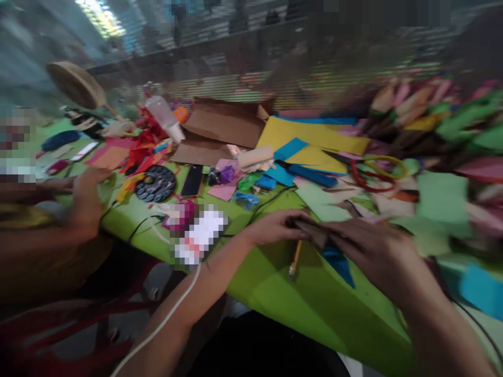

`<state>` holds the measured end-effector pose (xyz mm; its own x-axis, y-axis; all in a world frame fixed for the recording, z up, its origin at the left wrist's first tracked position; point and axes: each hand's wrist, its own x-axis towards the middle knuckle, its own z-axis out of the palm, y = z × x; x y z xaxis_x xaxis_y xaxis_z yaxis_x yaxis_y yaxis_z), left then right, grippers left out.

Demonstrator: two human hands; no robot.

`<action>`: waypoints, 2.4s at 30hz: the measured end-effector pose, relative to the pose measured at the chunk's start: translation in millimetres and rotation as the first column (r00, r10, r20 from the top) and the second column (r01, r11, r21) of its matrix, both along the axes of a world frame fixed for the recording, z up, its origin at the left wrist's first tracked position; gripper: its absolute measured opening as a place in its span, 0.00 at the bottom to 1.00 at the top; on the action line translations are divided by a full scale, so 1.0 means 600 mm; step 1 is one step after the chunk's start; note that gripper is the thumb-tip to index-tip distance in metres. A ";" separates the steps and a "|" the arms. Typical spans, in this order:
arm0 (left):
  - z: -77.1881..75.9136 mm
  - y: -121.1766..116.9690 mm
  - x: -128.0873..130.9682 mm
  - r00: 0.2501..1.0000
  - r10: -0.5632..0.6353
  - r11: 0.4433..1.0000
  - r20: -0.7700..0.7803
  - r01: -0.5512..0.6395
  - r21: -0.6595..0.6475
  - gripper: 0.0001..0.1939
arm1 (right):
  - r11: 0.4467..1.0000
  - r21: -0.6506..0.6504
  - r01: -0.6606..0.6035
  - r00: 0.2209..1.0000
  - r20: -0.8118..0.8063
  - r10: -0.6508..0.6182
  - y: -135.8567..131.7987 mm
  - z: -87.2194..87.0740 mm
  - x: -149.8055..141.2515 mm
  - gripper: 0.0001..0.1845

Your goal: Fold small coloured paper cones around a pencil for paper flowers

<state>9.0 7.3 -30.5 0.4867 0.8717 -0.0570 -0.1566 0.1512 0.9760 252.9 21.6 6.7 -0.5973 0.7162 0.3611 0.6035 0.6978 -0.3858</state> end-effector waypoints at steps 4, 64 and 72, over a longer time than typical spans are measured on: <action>0.010 0.006 -0.006 0.995 0.104 0.994 0.001 -0.104 -0.013 0.26 | 0.996 -0.083 0.021 0.994 -0.109 -0.030 -0.004 0.041 -0.018 0.16; 0.021 0.011 -0.012 0.853 0.411 0.876 -0.323 -0.271 0.399 0.17 | 0.977 0.199 0.082 0.958 -0.286 -0.022 -0.002 0.046 -0.041 0.12; 0.019 0.005 0.003 0.808 0.543 0.811 -0.230 -0.433 0.394 0.16 | 0.984 -0.030 0.176 0.818 -0.552 -0.163 -0.002 0.043 -0.044 0.06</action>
